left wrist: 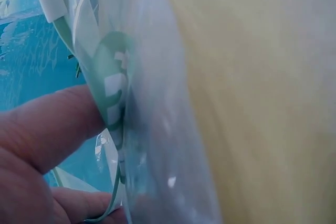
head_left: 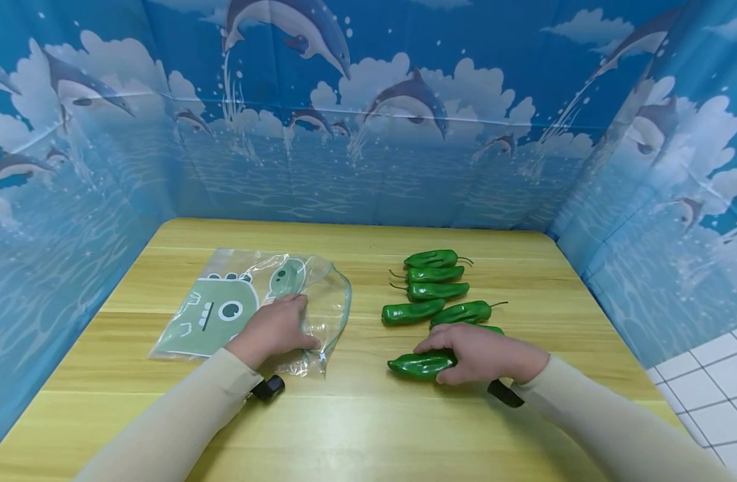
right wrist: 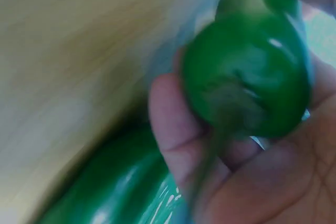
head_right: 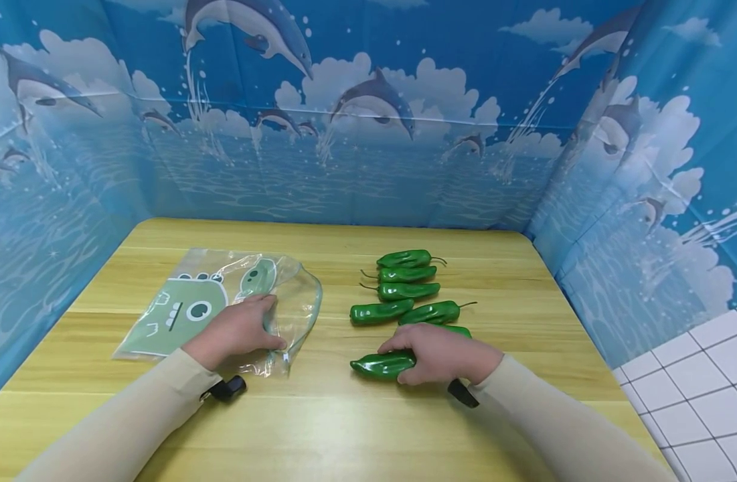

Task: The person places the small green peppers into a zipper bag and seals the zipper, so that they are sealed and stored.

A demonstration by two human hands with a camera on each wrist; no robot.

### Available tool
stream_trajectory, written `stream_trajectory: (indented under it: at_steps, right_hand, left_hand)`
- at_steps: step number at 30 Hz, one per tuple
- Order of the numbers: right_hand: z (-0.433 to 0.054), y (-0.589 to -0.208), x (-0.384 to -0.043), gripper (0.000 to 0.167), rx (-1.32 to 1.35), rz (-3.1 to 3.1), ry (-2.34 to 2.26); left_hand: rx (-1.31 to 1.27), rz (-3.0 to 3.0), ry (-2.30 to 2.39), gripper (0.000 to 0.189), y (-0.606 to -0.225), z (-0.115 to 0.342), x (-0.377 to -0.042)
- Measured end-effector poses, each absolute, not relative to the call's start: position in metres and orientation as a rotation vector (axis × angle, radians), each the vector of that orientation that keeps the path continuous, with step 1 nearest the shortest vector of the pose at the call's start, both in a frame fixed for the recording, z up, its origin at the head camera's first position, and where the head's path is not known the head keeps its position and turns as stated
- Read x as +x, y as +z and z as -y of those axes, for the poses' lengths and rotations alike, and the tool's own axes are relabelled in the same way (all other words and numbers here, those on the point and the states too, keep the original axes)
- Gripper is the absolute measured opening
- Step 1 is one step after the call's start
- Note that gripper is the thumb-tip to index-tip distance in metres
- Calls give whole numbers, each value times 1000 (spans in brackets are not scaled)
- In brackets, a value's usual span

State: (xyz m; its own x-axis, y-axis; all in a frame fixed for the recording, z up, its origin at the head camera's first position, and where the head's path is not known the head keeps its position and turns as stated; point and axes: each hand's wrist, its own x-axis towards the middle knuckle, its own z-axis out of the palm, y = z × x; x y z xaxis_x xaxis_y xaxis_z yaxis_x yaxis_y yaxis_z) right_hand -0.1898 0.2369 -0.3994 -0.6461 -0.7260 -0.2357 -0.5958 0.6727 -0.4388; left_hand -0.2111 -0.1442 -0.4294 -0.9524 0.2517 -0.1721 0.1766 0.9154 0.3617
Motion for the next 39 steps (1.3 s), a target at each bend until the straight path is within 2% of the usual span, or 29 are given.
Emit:
stream_trajectory:
  at_steps: [23, 39]
  right_hand:
    - [-161, -396, -209, 59, -926, -2760, -572]
    - [-119, -399, -218, 55, -947, -2857, -472]
  left_hand:
    - [347, -2875, 655, 116, -434, 148, -205]
    - [455, -2991, 611, 117, -432, 147, -197]
